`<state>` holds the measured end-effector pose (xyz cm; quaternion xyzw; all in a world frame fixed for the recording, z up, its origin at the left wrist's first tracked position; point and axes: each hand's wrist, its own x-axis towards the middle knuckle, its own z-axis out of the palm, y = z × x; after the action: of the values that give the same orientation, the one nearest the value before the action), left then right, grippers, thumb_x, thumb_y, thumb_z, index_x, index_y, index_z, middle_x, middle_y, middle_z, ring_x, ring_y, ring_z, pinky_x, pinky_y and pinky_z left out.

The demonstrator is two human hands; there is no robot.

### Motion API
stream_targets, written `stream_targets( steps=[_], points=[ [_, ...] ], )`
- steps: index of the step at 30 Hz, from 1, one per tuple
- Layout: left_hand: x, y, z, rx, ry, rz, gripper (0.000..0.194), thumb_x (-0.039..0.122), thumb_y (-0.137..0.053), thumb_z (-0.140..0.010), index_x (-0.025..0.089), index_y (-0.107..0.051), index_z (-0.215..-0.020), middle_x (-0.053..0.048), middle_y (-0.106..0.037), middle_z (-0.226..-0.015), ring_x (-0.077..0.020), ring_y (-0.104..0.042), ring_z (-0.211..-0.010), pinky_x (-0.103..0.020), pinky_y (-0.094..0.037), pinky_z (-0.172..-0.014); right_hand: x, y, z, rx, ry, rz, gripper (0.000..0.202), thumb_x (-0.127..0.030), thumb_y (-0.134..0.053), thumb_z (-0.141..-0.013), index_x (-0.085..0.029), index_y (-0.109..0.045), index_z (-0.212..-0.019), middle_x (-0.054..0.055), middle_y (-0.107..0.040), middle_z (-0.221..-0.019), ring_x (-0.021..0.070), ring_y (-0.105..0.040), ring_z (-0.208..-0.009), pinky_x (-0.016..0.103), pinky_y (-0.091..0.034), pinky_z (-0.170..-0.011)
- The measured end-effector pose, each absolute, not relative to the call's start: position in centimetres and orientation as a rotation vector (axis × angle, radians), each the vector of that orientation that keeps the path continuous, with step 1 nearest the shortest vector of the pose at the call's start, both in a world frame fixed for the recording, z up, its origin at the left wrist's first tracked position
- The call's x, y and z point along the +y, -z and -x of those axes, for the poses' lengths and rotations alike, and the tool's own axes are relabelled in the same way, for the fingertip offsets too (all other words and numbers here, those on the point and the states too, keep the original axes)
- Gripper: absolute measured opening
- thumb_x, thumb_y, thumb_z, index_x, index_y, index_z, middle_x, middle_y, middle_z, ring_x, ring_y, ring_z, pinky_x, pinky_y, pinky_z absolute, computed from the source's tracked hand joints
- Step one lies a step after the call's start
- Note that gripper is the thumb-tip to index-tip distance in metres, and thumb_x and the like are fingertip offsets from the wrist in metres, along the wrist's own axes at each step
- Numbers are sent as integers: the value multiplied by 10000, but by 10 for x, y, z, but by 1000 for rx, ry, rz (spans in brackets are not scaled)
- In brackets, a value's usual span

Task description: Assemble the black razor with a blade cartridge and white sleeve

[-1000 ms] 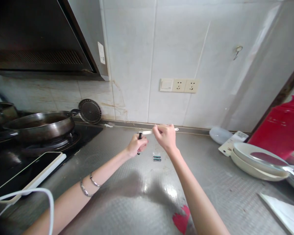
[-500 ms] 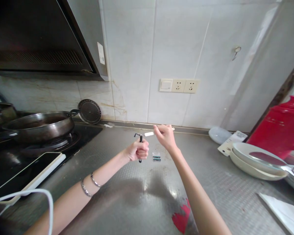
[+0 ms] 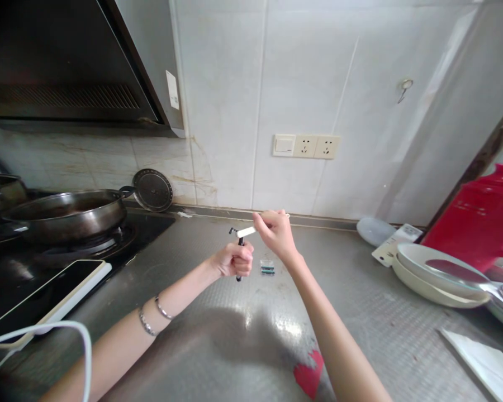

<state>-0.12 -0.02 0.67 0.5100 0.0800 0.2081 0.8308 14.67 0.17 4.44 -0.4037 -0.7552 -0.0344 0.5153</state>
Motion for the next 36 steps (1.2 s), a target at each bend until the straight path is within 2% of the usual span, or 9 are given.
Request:
stream_targets(
  steps=[3,6,11,15,18,23,26,30,36],
  points=[
    [0,-6,1,172,-439,-1100,454,133,-590,-573,175,-165,-416,105,-137,-313,-9,-122,-278,-155,-118,-332,4,-41,-149,-1824,93,991,469,-384,-359,-860,-176,-247,-455,-42,-295,-450,75,-286,-462,249,-288,-611],
    [3,-6,2,221,-503,-1169,459,162,-610,-589,177,-185,-418,110,-152,-315,-6,-127,-279,-159,-115,-335,12,-36,-160,-1737,39,1083,496,-448,-367,-845,-185,-247,-443,-42,-251,-442,74,-252,-440,242,-248,-515],
    [17,0,0,439,-789,-1370,445,222,-634,-600,186,-230,-416,108,-205,-321,-6,-168,-270,-179,-87,-327,11,-47,-166,-1509,-234,1225,556,-591,-299,-828,-183,-386,-460,-36,-290,-413,83,-302,-400,235,-226,-428],
    [28,8,-2,644,-1054,-1441,392,251,-593,-607,198,-247,-431,107,-218,-326,-12,-187,-269,-189,-94,-315,-17,-52,-147,-1484,-670,1112,457,-607,-399,-784,-179,-516,-673,-57,-329,-490,65,-287,-380,196,-237,-357],
    [32,11,-1,758,-1150,-1494,354,283,-561,-623,199,-266,-447,102,-236,-334,-14,-203,-281,-187,-115,-324,-48,-46,-128,-1450,-1058,1000,379,-559,-480,-770,-185,-524,-816,-76,-300,-541,42,-224,-380,158,-198,-307],
    [28,9,-2,822,-1160,-1626,360,326,-505,-651,179,-300,-394,74,-277,-332,-21,-245,-319,-191,-154,-357,-81,-33,-105,-1283,-1468,793,327,-519,-496,-789,-192,-486,-807,-84,-314,-555,15,-158,-385,113,-97,-305],
    [24,8,-5,814,-1173,-1640,358,312,-517,-638,173,-307,-384,70,-284,-342,-27,-270,-344,-195,-174,-378,-88,-20,-94,-1161,-1551,740,328,-521,-511,-782,-199,-447,-769,-102,-285,-502,11,-125,-372,109,-78,-309],
    [19,9,-10,801,-1196,-1579,372,298,-585,-598,177,-285,-413,89,-256,-363,-14,-220,-345,-199,-141,-382,-98,-5,-84,-997,-1595,700,349,-523,-527,-772,-205,-394,-713,-118,-220,-458,14,-97,-366,112,-84,-307],
    [12,8,-14,792,-1130,-1542,369,337,-564,-645,183,-321,-414,75,-298,-329,-29,-271,-305,-204,-144,-363,-105,-14,-84,-947,-1565,667,336,-496,-549,-766,-208,-387,-705,-120,-202,-451,14,-79,-361,114,-70,-302]
  ],
)
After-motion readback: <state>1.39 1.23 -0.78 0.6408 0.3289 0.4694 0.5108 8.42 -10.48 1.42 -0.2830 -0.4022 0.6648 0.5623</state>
